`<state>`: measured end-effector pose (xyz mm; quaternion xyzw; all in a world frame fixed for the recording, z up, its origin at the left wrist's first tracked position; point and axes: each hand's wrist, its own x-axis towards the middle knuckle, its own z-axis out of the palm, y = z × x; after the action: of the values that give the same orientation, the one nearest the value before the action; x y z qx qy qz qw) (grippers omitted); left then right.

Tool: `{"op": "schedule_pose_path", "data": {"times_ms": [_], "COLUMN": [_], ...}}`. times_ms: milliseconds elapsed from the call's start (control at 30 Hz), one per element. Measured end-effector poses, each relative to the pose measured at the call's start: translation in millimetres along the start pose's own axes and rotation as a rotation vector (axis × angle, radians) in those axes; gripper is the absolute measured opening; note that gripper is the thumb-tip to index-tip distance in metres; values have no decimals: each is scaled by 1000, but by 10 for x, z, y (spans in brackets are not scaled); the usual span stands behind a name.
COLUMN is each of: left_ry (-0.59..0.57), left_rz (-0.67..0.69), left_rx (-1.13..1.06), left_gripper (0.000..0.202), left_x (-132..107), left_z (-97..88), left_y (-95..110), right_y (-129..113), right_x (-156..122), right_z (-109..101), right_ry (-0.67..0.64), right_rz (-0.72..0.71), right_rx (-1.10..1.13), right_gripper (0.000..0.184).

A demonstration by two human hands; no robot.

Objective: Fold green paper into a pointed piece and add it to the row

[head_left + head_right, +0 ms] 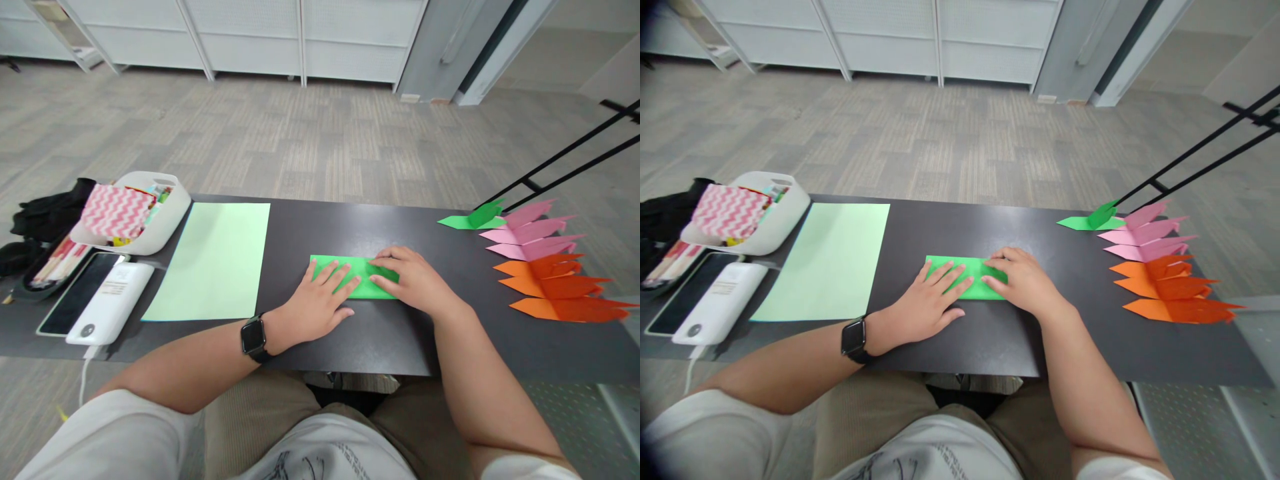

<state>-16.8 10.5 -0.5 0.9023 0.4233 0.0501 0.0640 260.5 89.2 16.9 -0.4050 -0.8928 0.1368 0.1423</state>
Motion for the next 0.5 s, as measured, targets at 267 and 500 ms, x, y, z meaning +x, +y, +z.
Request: {"op": "schedule_pose_path", "data": {"times_ms": [267, 500], "left_ry": [1, 3], "left_rz": [-5, -5], "left_rx": [-7, 2], "left_gripper": [64, 59], "left_x": [13, 31], "left_z": [-2, -18], "left_y": [5, 14], "right_y": [-380, -330], "right_x": [-413, -756], "right_z": [-160, 76], "right_ry": [93, 117], "right_rz": [66, 93], "right_rx": [-14, -54], "right_gripper": [32, 42]}}
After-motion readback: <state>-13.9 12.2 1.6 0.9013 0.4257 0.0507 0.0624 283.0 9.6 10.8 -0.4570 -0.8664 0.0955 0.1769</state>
